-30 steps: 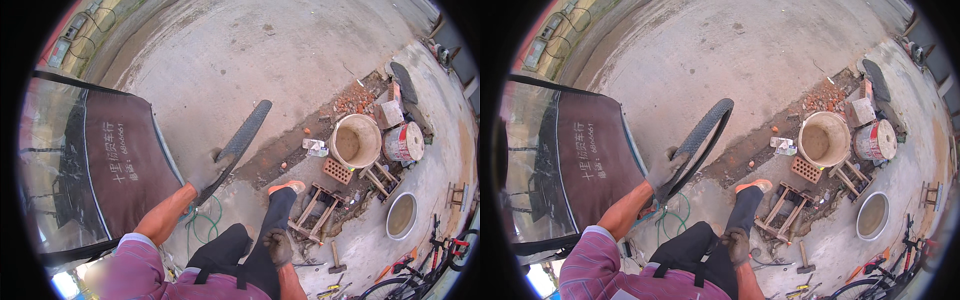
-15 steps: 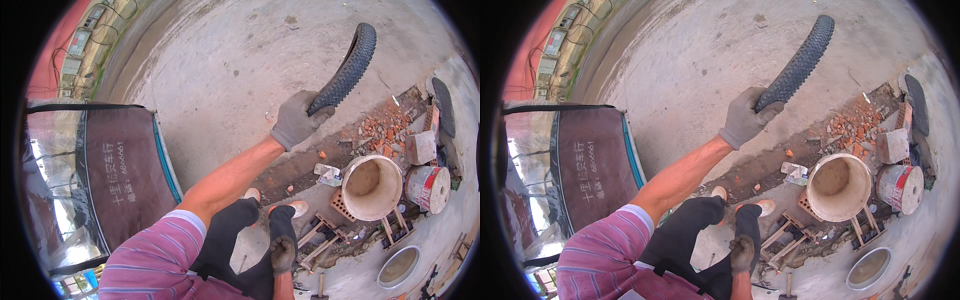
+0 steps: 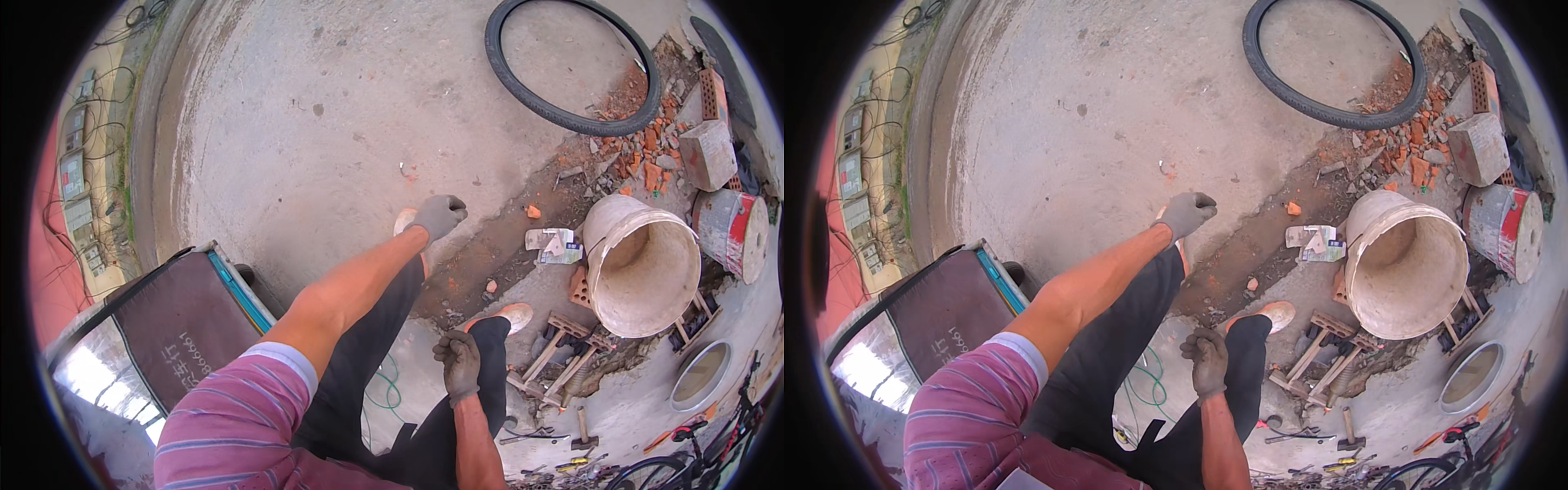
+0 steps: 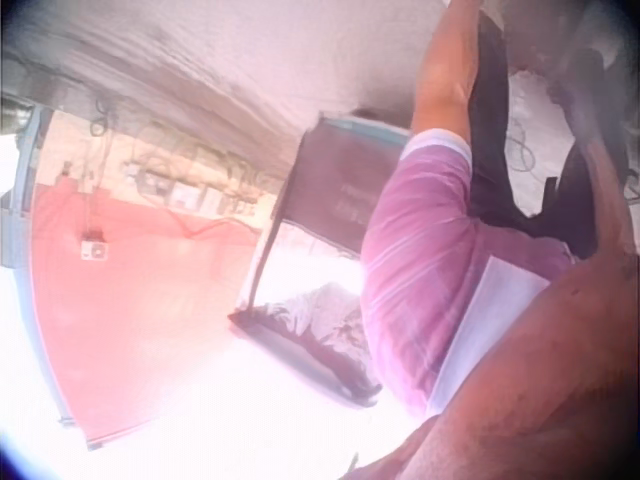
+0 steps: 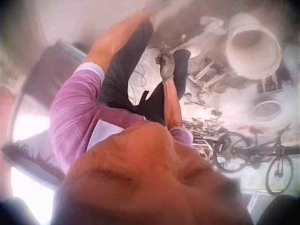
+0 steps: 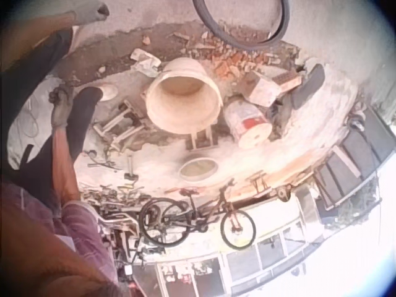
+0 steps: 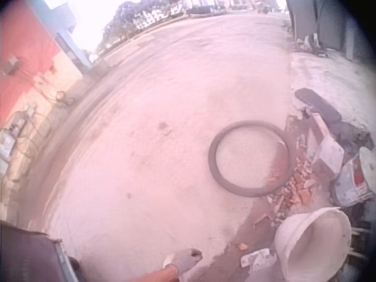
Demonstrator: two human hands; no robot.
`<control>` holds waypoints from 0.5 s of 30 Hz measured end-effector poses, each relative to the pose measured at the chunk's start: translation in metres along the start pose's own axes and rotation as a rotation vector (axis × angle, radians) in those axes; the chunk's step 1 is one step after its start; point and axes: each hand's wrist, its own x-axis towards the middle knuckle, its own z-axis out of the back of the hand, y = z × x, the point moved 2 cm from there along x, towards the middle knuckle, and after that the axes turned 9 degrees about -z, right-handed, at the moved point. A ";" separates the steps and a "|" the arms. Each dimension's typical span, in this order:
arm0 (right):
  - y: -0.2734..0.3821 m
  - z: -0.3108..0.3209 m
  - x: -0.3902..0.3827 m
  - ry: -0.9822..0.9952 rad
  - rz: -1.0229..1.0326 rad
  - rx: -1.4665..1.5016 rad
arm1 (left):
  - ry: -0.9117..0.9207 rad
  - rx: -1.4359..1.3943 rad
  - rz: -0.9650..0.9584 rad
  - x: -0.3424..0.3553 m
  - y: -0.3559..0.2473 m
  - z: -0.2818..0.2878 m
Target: The person clears a cluttered workshop floor by moving tools, a bucket, and a wooden stool. They then pick up a bicycle wheel and attach it to a bicycle frame, securing it in place.
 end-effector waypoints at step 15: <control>0.019 -0.048 0.087 0.203 -0.201 0.194 | -0.349 0.293 0.287 0.184 0.305 0.016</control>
